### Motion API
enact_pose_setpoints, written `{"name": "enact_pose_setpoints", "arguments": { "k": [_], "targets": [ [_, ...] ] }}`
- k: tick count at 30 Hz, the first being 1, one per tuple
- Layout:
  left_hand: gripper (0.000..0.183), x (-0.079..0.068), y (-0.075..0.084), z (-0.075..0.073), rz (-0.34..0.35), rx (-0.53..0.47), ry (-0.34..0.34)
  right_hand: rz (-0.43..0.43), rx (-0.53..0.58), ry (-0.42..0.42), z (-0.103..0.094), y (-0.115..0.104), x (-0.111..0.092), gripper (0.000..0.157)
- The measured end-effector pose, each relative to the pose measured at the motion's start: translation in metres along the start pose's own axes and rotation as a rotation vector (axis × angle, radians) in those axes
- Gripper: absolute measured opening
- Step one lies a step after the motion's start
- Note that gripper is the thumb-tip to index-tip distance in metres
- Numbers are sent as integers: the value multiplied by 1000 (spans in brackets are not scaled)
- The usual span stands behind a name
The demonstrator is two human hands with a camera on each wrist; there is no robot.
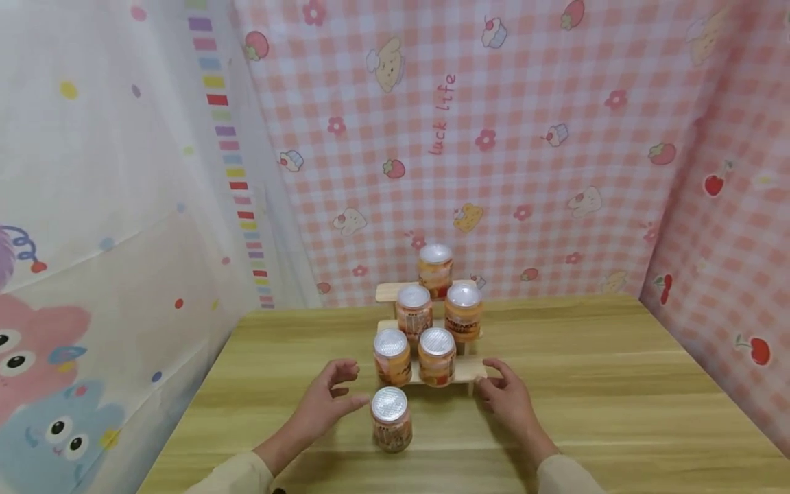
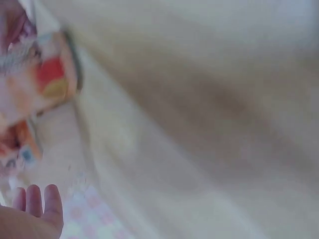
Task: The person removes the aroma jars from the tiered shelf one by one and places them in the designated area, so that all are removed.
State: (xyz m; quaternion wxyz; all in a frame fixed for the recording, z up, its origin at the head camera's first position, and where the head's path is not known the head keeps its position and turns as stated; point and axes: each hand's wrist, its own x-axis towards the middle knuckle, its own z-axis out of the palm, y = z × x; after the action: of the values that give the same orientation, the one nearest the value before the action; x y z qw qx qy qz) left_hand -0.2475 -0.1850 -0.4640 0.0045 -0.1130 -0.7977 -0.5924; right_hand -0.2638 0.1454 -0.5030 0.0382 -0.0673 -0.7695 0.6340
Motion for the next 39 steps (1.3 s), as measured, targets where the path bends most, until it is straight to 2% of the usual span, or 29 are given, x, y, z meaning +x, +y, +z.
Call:
{"name": "enact_pose_setpoints", "arguments": {
  "k": [6, 11, 14, 18, 26, 30, 33, 39],
  "targets": [
    [52, 30, 14, -17, 45, 49, 60, 1, -3, -3, 2, -3, 2, 43],
    [56, 62, 30, -23, 50, 35, 63, -3, -1, -10, 2, -4, 3, 43],
    [58, 83, 45, -23, 77, 13, 59, -6, 3, -11, 2, -4, 4, 43],
    [61, 106, 66, -19, 100, 28, 54, 6, 19, -15, 2, -2, 4, 42],
    [72, 138, 99, -10, 78, 77, -7, 22, 26, -19, 6, 1, 0, 42],
    [79, 156, 109, -1, 67, 82, -29, 14, 24, -18, 6, 1, -1, 43],
    [77, 168, 113, 7, 72, 73, -57, 11, 16, -18, 4, 1, -2, 45],
    [73, 182, 119, 23, 89, 49, -101, 5, 5, -14, 3, 3, -2, 46]
  ]
}}
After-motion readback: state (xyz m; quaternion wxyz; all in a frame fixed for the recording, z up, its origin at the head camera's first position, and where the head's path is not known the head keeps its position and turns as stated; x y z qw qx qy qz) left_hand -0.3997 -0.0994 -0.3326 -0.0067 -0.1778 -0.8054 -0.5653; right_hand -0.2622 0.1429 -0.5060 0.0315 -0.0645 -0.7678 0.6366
